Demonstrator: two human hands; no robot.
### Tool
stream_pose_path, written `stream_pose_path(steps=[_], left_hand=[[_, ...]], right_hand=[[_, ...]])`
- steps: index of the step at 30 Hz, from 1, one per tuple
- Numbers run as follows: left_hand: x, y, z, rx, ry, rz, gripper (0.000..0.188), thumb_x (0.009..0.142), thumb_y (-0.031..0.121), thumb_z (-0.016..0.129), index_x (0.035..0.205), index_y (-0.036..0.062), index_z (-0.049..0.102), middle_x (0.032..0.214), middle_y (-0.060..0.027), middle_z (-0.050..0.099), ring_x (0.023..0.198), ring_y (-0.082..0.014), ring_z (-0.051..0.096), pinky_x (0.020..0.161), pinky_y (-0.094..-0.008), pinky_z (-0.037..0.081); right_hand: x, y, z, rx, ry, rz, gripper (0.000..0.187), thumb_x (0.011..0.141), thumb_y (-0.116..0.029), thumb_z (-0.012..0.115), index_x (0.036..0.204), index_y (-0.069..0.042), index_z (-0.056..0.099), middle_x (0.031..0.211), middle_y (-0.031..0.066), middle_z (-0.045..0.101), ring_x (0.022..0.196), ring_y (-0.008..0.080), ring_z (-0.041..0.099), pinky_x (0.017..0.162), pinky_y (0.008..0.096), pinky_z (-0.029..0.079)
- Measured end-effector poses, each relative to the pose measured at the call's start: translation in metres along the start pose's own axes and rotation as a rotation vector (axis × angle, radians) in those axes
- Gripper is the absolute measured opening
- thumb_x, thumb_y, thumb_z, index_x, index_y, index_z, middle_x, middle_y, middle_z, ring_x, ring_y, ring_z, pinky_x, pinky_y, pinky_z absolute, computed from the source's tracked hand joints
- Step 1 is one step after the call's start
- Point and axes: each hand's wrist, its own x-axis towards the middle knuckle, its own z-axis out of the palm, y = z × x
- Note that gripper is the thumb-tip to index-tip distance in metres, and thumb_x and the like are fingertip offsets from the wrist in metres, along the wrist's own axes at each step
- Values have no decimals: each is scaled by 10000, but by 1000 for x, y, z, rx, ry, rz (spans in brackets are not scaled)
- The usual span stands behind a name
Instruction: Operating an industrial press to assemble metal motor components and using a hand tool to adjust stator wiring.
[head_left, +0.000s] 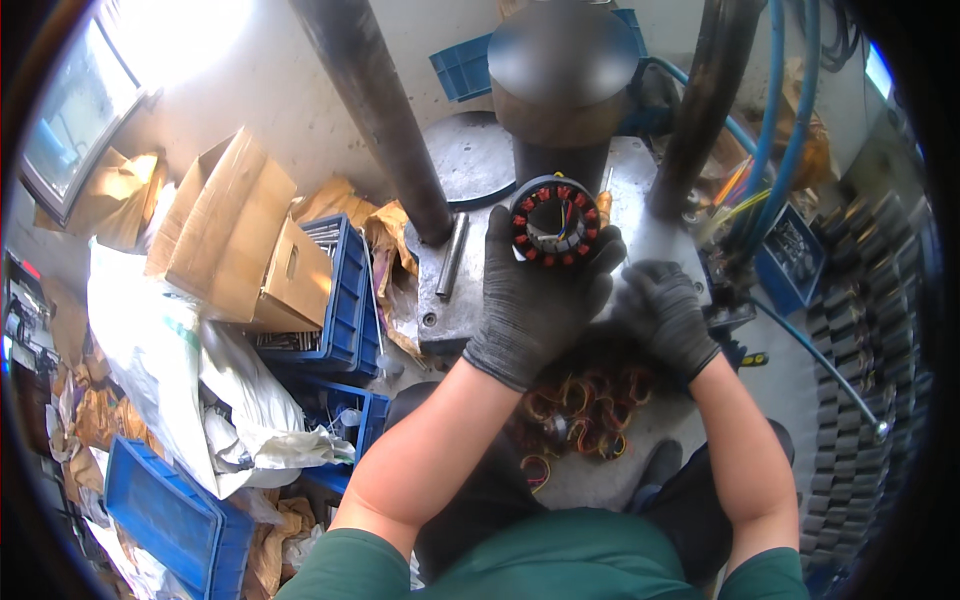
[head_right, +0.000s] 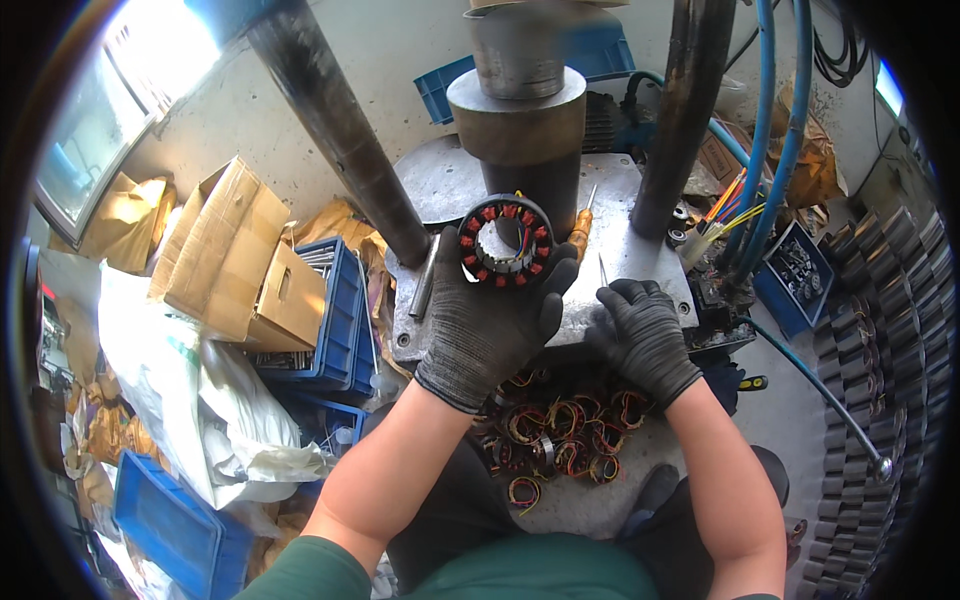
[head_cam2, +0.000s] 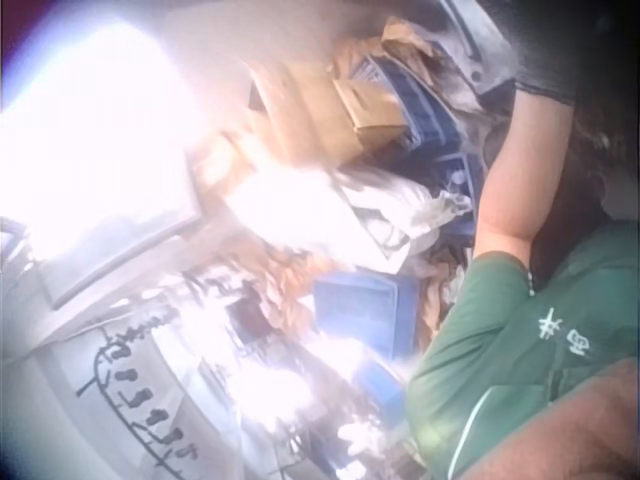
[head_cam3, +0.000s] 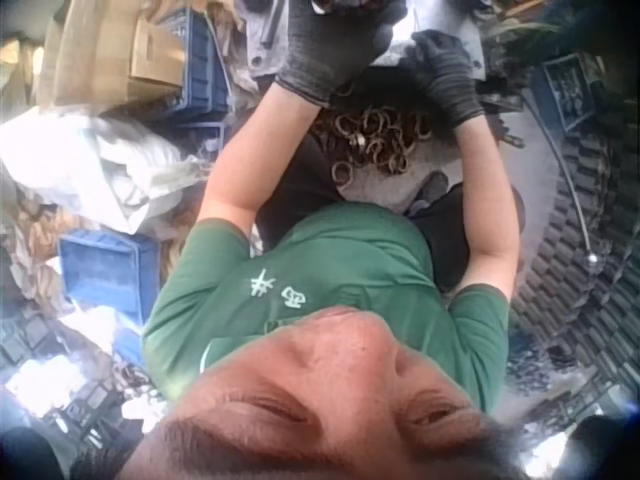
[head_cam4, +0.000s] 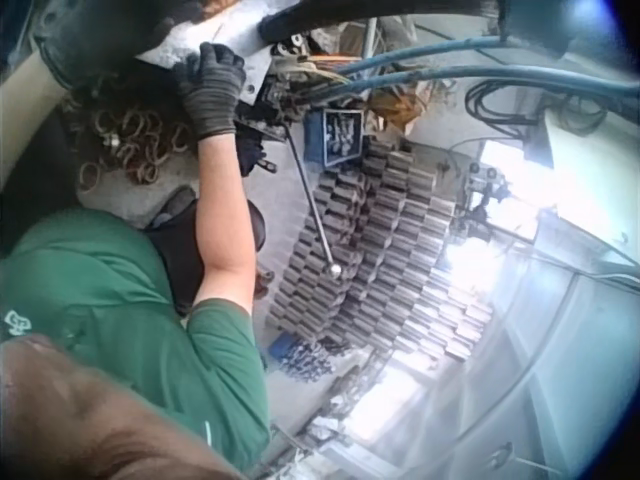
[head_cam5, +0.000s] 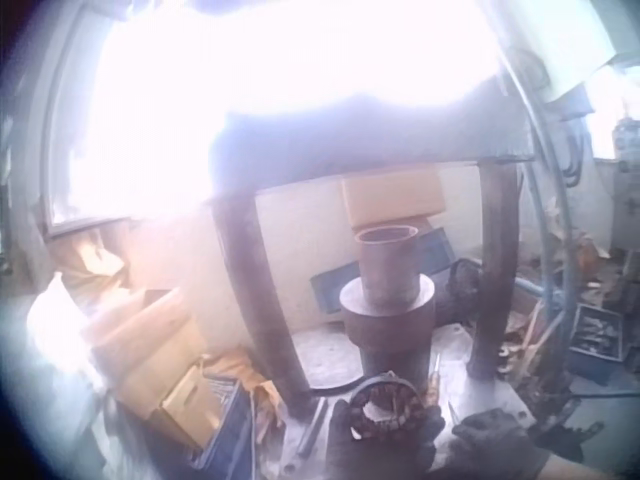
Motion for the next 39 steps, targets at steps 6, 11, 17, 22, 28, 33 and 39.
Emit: stream_pose_path(steps=[6,11,17,22,28,33,39], left_hand=[[1,0,-6,-42,10,-8,957,872,827,495,1442,58,516,1339,-197,638,1232,-352,631,836,-481,591],[9,-11,-5,75,19,76,865,893,730,599,1437,62,523,1311,-180,655,1213,-333,643,922,-475,558],[14,-37,-12,1204,6,610,760,769,159,887,1410,50,493,1333,-96,626,1203,-245,638,1016,-385,545],[8,-64,0,1537,-264,575,1016,657,60,933,1498,86,364,1402,-107,526,1313,-228,542,1132,-397,459],[5,-64,10,1694,-361,637,790,759,18,836,1471,97,503,1461,-178,469,1360,-314,514,1120,-406,460],[8,-68,1,1821,-319,582,504,823,-42,743,1296,103,647,1447,-185,480,1362,-354,510,1107,-410,471],[9,-75,-2,1679,-306,708,451,846,-10,765,1267,67,624,1360,-175,555,1253,-322,600,1033,-394,525]], right_hand=[[2,-4,-3,-67,-80,-4,553,799,-445,765,1178,-50,682,1231,178,657,1171,377,581,1005,500,465],[-5,-3,-5,34,3,20,508,835,-389,765,1198,-45,677,1215,196,653,1129,381,603,980,492,489],[-9,-35,-29,1656,-89,743,729,976,-600,615,1457,-59,530,1335,135,639,1157,294,643,1020,446,522],[-11,-45,-60,2307,-118,675,719,963,-625,594,1431,-81,549,1368,159,632,1245,310,637,1108,442,496],[-26,-29,-63,2254,-12,672,503,986,-394,651,1378,-84,596,1261,139,691,1150,293,682,1021,446,553],[-31,-31,-73,1903,-12,562,602,909,-275,710,1431,-43,522,1302,134,641,1180,262,652,1031,419,539],[-32,-39,-74,1844,16,597,707,828,-161,730,1470,-21,470,1299,122,621,1188,233,624,1060,394,509]])
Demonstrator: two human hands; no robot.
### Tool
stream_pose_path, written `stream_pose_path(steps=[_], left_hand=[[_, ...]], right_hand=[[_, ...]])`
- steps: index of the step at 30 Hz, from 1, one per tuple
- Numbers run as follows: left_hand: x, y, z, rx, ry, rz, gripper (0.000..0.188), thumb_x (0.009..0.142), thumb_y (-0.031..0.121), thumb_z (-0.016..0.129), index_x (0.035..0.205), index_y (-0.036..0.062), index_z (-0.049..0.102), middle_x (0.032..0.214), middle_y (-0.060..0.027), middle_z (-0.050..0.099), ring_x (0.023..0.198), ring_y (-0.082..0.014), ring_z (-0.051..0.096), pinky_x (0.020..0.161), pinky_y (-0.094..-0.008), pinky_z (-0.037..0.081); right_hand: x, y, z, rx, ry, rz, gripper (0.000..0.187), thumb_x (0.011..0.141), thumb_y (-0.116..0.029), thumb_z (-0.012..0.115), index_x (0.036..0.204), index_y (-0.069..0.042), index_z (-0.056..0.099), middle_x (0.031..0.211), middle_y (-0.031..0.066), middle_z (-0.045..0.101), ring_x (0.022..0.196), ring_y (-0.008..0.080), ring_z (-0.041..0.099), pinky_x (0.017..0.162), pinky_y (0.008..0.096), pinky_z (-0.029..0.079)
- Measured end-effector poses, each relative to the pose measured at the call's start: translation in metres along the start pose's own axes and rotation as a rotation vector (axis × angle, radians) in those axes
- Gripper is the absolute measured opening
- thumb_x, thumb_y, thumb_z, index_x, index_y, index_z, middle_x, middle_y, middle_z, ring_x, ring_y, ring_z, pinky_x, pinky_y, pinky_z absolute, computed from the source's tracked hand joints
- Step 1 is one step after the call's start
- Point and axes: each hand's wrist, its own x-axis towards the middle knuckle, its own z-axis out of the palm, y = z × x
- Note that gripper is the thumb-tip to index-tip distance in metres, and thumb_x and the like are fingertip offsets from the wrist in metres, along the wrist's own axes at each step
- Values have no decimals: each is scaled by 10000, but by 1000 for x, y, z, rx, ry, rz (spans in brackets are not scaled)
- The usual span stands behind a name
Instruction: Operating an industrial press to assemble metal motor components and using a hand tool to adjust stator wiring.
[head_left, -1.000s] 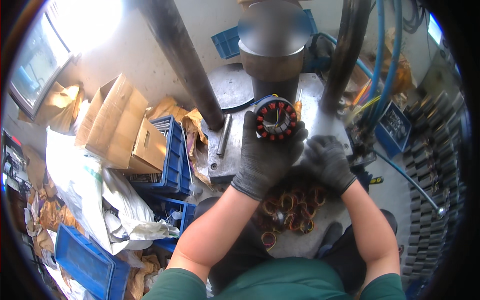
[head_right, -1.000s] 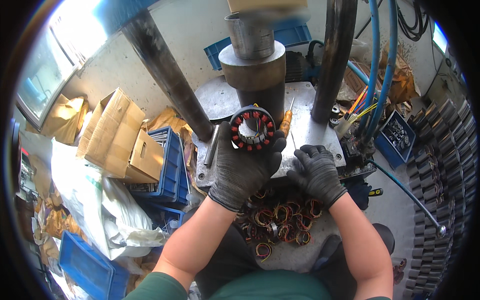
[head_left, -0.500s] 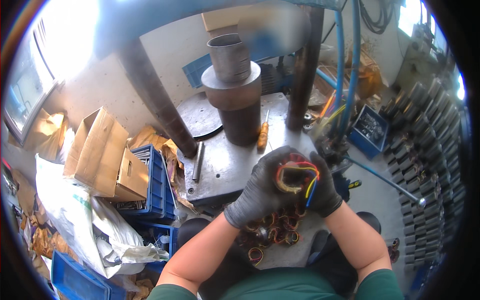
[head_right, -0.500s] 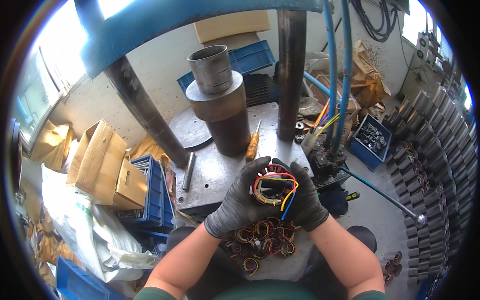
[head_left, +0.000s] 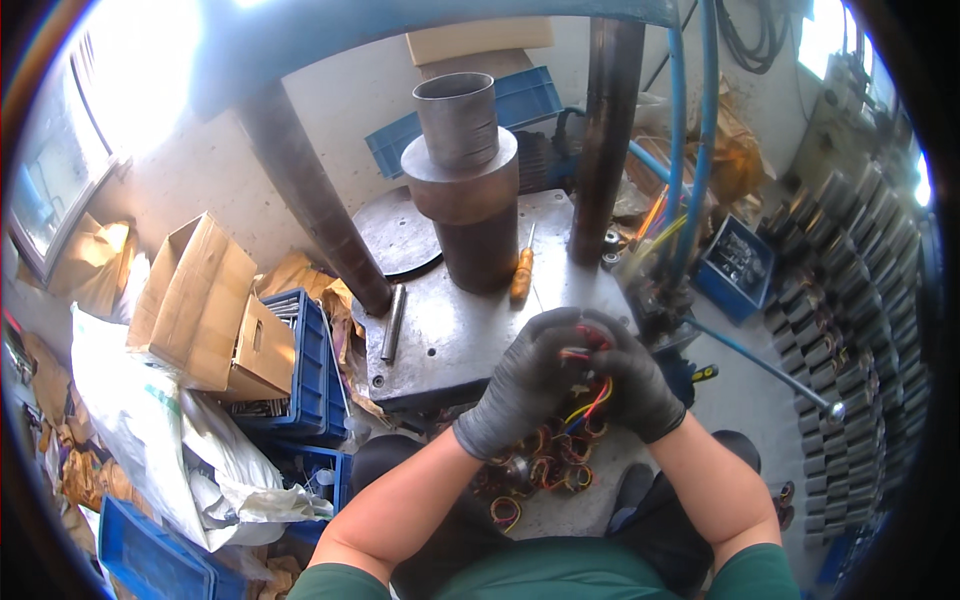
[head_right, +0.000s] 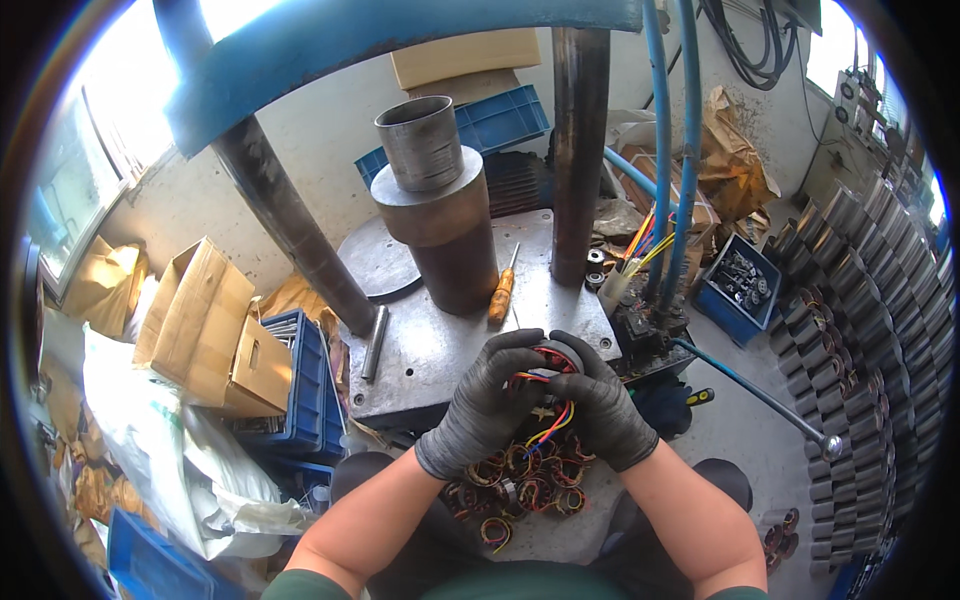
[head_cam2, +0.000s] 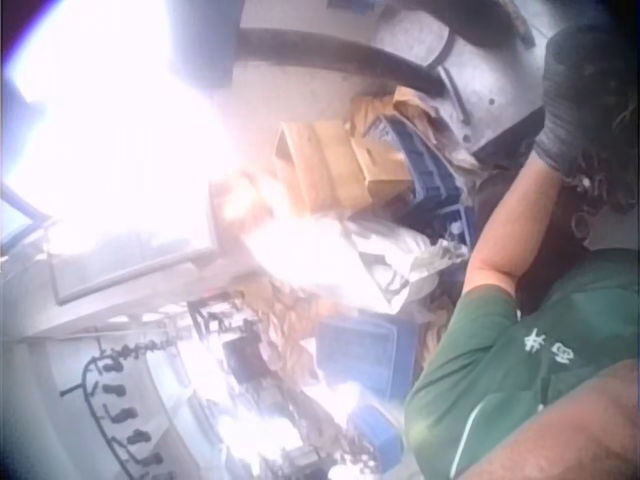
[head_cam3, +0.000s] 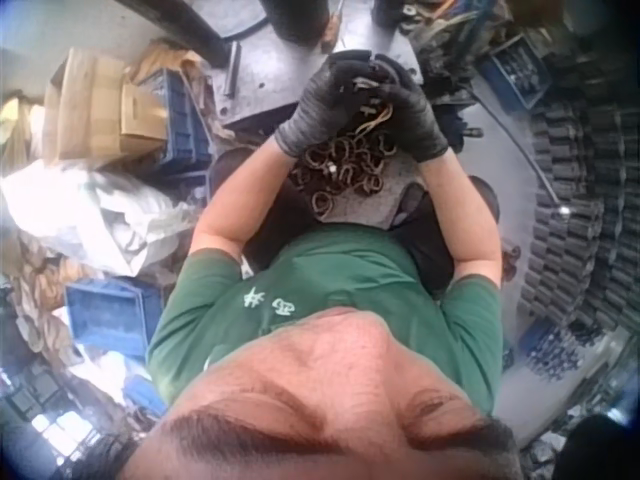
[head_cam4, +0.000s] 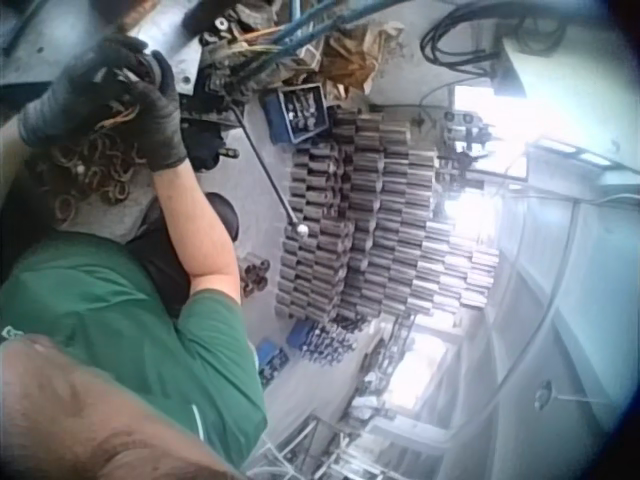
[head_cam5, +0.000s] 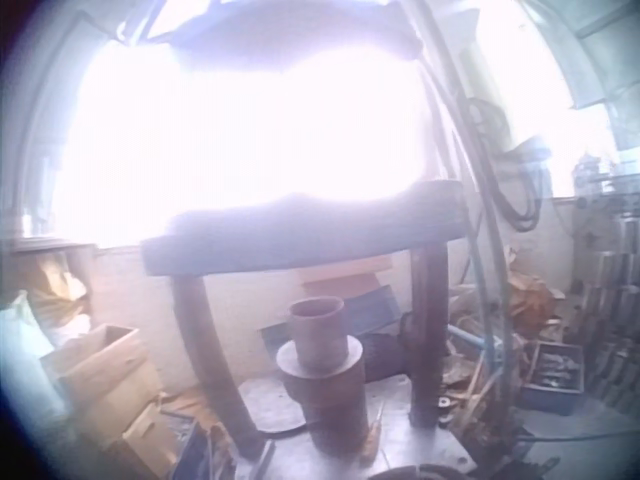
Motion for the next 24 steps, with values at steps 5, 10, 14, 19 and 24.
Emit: stream_pose_path(steps=[5,10,14,19,24], left_hand=[[1,2,-2,60,76,-217,490,857,51,790,1296,14,577,1241,-172,624,1151,-263,653,979,-375,550],[0,-9,-5,55,50,-390,456,855,100,795,1254,1,599,1122,-141,648,1072,-233,664,923,-373,553],[3,-10,-6,155,53,-351,432,825,97,799,1210,11,622,1059,-144,655,1023,-259,682,886,-391,559],[2,-12,-7,429,36,-349,443,770,95,813,1168,22,631,1037,-185,662,952,-328,702,863,-415,567],[2,-16,-7,380,51,-390,510,771,147,839,1214,21,622,1078,-185,666,984,-329,703,886,-418,566]], right_hand=[[-2,-1,7,-3,95,42,751,772,-117,747,1460,-5,467,1297,132,618,1199,240,614,1084,391,488],[-1,5,9,-90,100,39,759,763,-94,751,1461,-23,463,1307,135,612,1200,248,613,1081,389,488],[-2,15,7,-62,63,22,759,806,-113,768,1487,-50,440,1314,116,604,1201,228,600,1081,375,476],[-7,29,25,-407,102,-80,773,832,-139,792,1508,-56,427,1310,84,597,1209,191,566,1080,353,453],[-6,23,25,-401,90,-58,732,856,-161,784,1497,-55,445,1307,76,600,1206,181,572,1078,354,457]])
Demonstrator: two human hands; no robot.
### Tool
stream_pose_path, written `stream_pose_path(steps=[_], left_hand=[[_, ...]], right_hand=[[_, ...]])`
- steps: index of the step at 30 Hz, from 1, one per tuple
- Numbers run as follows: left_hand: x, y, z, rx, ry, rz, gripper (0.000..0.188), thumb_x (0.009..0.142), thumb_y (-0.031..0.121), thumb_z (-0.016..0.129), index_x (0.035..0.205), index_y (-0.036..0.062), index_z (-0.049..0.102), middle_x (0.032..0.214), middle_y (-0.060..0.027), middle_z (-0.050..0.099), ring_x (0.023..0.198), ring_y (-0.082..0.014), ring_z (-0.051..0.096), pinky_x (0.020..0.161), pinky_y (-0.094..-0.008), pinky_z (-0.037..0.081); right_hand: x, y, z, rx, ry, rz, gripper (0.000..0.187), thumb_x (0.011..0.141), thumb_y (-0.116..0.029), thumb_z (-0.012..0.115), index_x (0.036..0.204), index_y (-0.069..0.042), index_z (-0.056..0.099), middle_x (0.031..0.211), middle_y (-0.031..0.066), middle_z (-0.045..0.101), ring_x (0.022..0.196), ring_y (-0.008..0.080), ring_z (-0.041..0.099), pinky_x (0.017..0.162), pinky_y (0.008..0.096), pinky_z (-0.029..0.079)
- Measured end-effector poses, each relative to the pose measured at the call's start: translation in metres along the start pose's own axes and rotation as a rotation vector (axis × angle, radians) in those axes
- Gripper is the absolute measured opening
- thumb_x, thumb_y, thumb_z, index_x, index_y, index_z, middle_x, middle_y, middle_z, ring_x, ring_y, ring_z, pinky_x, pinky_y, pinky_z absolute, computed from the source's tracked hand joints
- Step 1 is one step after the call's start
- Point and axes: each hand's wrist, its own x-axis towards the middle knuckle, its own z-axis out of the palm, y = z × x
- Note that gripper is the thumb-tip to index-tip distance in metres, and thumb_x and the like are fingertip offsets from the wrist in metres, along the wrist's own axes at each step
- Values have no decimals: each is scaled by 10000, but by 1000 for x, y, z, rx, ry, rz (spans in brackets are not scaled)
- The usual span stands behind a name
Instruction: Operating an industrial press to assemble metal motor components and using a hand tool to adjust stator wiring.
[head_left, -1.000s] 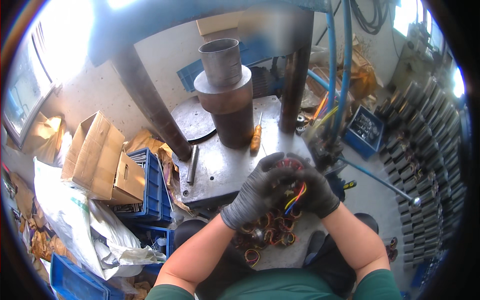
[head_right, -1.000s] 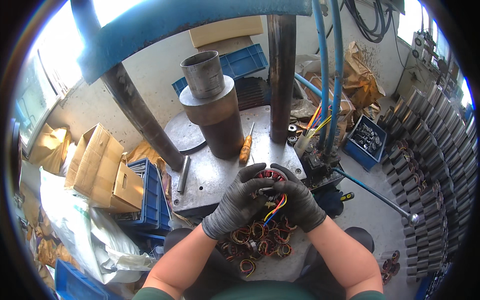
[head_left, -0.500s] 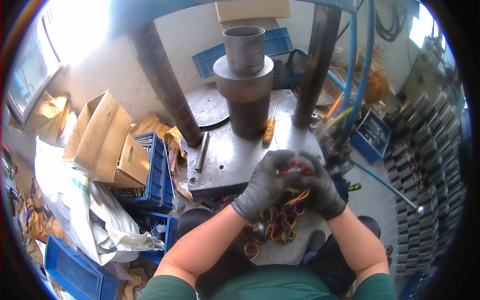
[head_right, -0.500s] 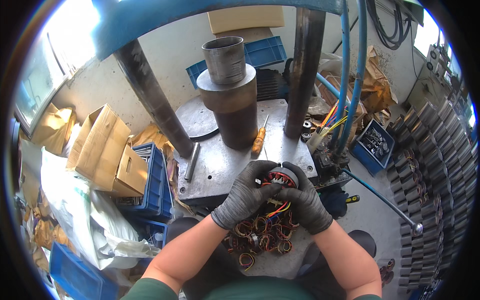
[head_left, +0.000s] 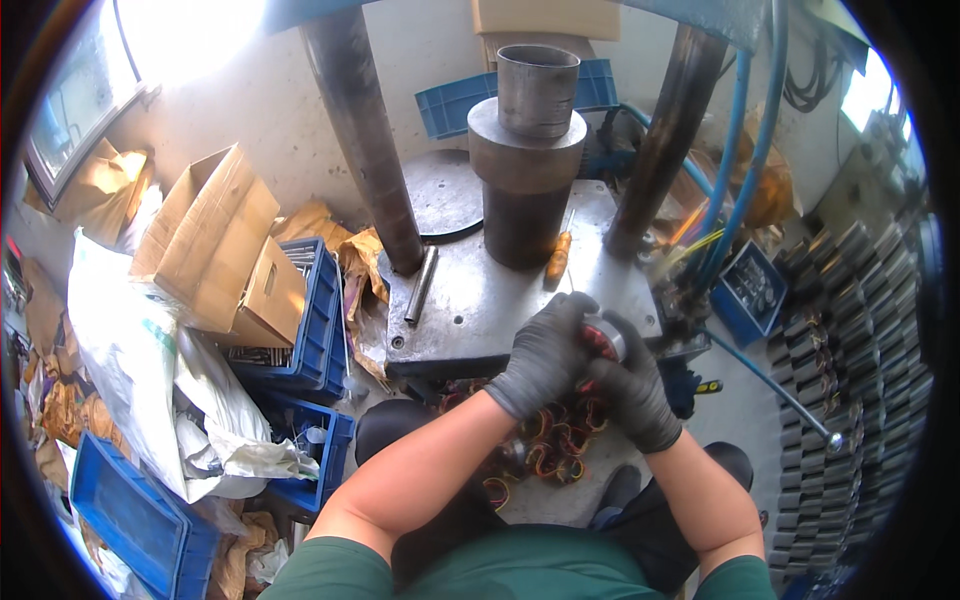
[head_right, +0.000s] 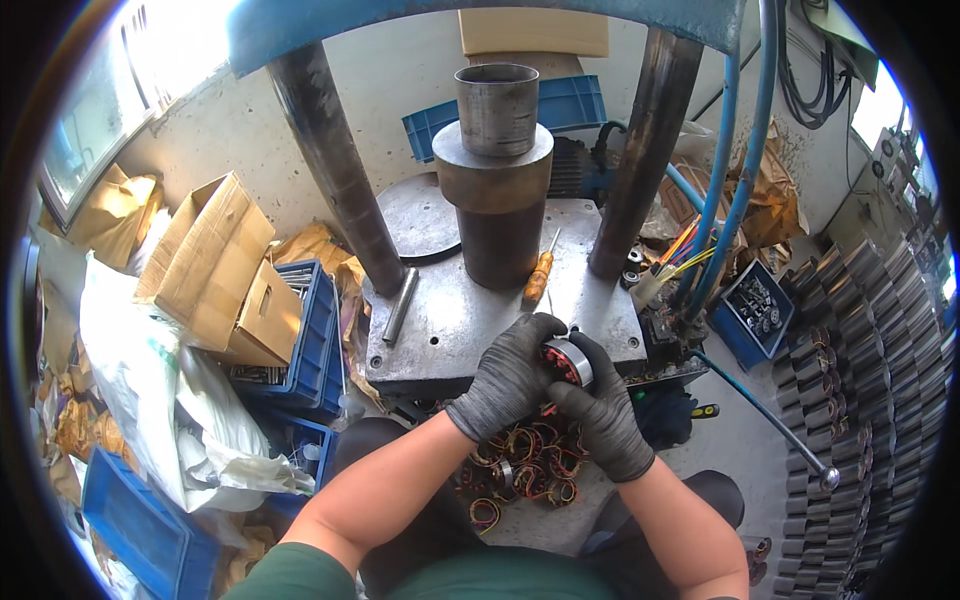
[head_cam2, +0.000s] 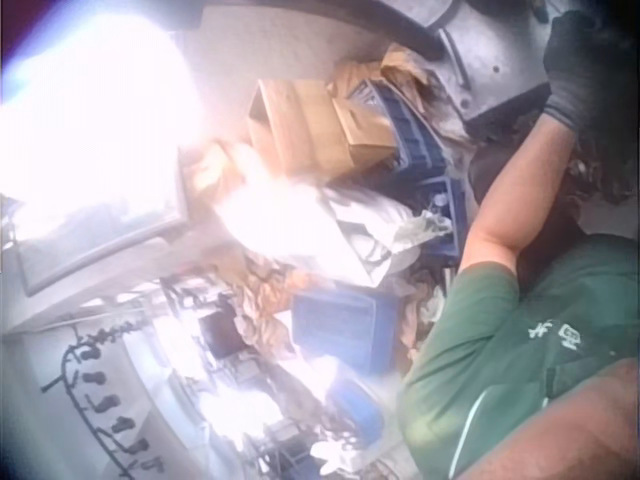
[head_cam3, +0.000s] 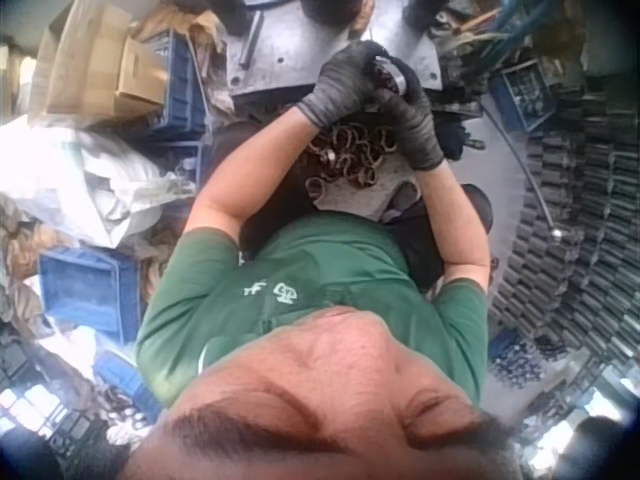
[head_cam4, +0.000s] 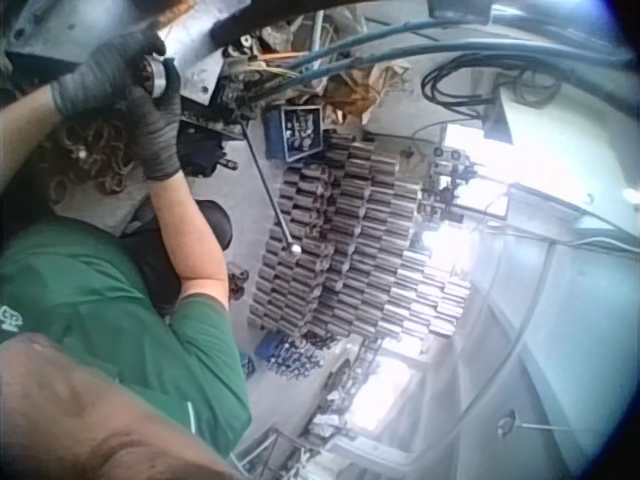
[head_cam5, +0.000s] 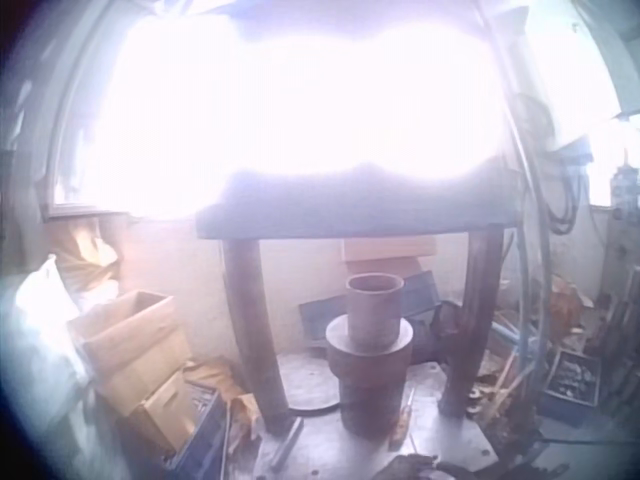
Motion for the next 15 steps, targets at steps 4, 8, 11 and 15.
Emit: stream_pose_path(steps=[4,8,11,15], left_hand=[[-2,2,-2,-237,-29,59,617,822,206,848,1333,4,567,1174,-170,661,1066,-280,692,943,-394,562],[-7,5,-7,-418,-99,19,810,791,221,891,1447,7,467,1275,-167,609,1247,-264,595,1085,-393,484],[-11,16,-2,-347,-101,250,1014,713,234,948,1515,20,366,1380,-170,520,1330,-288,527,1136,-400,432],[-16,21,15,-281,-11,234,1175,662,198,978,1576,64,252,1447,-176,443,1349,-300,498,1150,-409,421]], right_hand=[[10,1,-18,428,-40,129,620,921,-325,719,1439,-56,510,1299,118,633,1202,240,625,1069,413,501],[12,-2,-32,744,-56,207,509,961,-412,660,1328,-60,616,1273,146,676,1195,286,648,1060,461,525],[13,6,-36,680,-21,103,494,957,-390,674,1320,-60,622,1267,139,679,1194,281,646,1064,449,520],[7,-14,-23,741,-88,104,556,916,-360,731,1361,-62,582,1276,121,665,1192,268,643,1073,419,512]])
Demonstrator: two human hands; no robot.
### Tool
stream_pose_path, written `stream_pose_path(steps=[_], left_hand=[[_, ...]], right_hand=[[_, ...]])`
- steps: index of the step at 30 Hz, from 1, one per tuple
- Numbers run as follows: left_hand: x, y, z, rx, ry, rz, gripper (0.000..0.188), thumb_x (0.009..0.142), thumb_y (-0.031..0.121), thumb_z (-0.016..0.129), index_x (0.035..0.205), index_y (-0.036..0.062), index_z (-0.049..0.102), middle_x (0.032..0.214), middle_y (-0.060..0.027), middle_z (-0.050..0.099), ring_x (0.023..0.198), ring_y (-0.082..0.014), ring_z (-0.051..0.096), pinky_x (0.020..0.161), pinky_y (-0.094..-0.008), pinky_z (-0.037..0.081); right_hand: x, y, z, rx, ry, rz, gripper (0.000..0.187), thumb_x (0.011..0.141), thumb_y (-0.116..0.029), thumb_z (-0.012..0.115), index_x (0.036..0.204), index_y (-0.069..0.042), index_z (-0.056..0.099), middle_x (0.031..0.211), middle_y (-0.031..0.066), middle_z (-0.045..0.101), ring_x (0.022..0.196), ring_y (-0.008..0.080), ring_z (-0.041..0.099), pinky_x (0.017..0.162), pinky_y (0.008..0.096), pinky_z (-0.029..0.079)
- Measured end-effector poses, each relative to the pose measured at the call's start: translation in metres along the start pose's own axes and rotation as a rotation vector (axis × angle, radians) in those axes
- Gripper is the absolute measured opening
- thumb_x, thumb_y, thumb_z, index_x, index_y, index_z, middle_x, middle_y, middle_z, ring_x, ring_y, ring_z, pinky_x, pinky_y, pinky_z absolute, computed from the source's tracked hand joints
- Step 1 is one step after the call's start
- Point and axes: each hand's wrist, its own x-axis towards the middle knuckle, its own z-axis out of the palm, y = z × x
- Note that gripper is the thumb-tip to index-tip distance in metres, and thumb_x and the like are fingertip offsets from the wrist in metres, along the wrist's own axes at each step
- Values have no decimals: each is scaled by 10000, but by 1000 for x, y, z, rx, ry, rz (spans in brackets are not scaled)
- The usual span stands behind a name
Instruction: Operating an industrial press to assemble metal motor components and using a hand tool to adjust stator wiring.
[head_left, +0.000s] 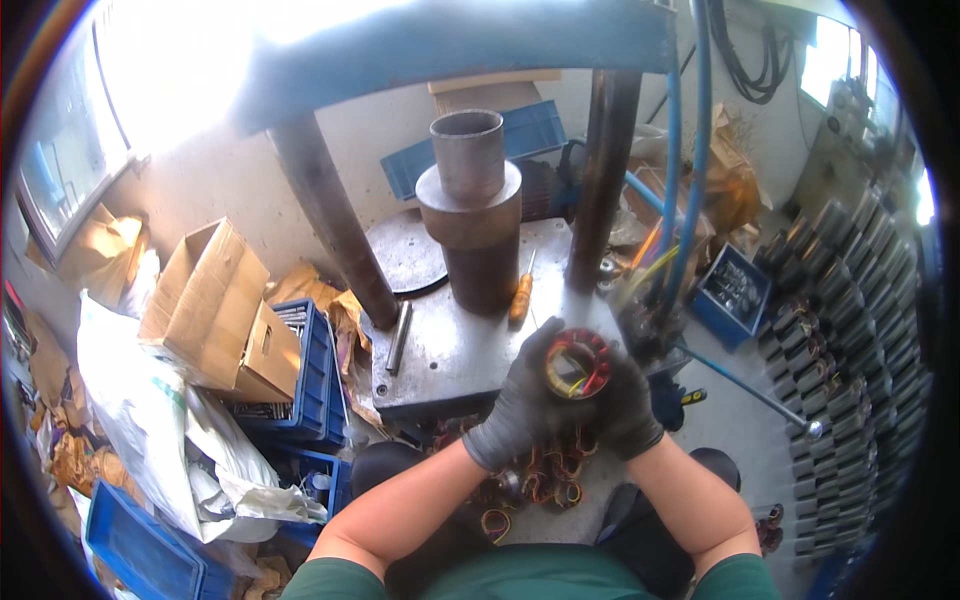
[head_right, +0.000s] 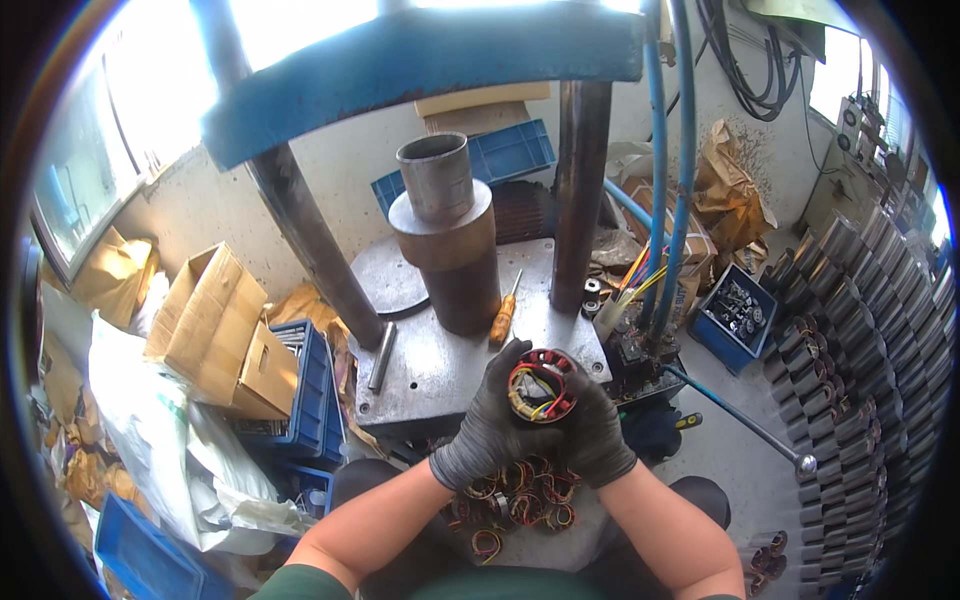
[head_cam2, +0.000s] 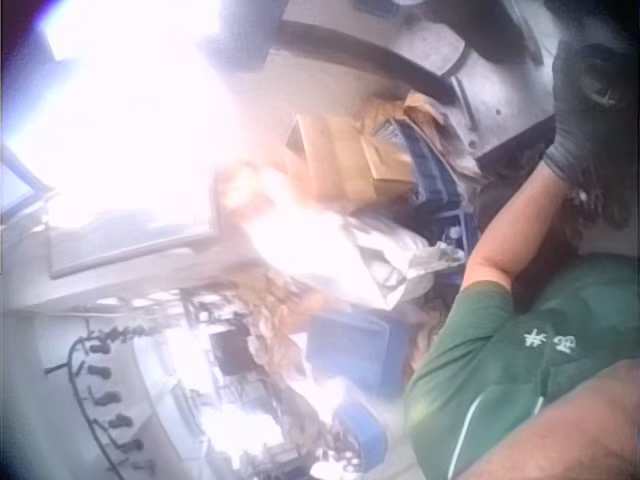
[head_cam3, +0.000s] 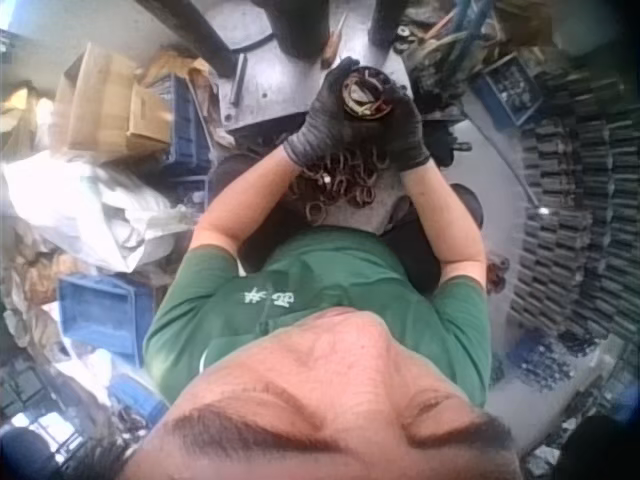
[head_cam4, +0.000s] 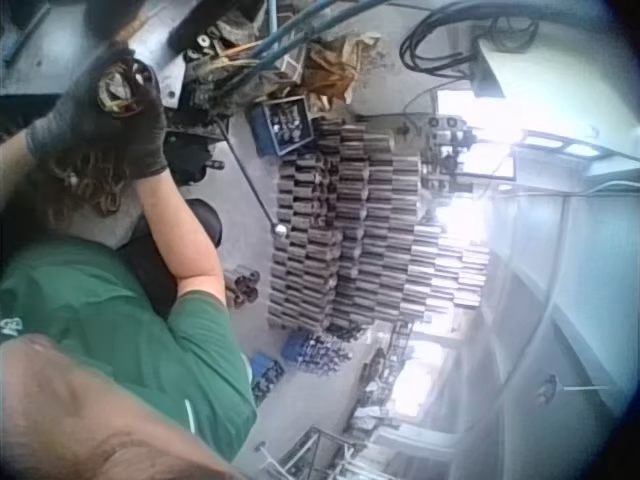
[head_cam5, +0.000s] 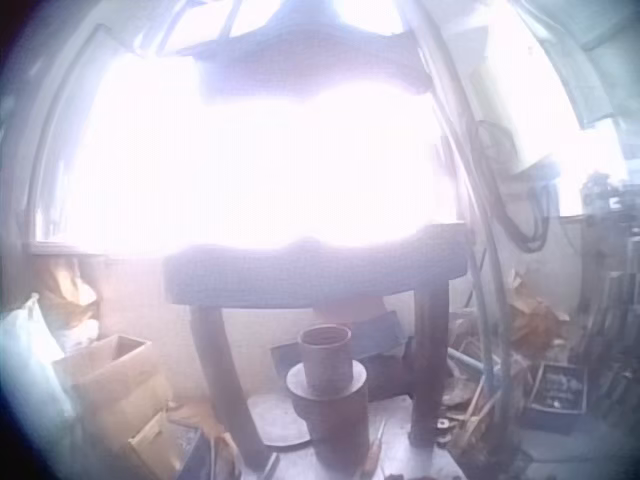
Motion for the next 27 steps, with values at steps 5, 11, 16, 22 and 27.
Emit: stream_pose_path(steps=[5,11,16,22,27], left_hand=[[-2,1,1,187,154,111,1039,645,226,978,1471,68,370,1343,-191,558,1217,-355,611,1031,-460,518],[10,15,-7,532,218,507,810,689,116,879,1385,85,466,1268,-204,596,1117,-411,632,940,-476,546],[12,36,-6,715,-1,683,800,692,219,881,1393,100,514,1361,-194,544,1174,-417,602,952,-493,545],[27,34,-15,842,-123,706,792,664,266,892,1359,94,553,1352,-182,556,1200,-400,596,996,-493,523],[67,65,-39,757,-107,597,791,743,255,865,1427,110,496,1390,-177,550,1254,-391,580,1042,-501,504]], right_hand=[[1,0,6,-189,-180,-21,682,830,-228,785,1422,-59,493,1311,104,616,1229,222,606,1060,393,515],[12,13,-15,-307,-57,-156,484,918,-141,739,1347,-53,535,1207,75,639,1119,177,624,969,349,543],[19,27,-34,-621,99,-384,189,1002,-73,655,1186,-51,616,1078,45,677,997,110,627,883,299,536],[29,14,-32,-364,-1,-285,146,1026,-107,603,1165,-61,609,1068,39,664,993,137,641,862,328,558],[11,-19,7,-260,0,-210,420,999,-216,665,1361,-53,531,1154,78,635,1026,198,664,866,364,555]])
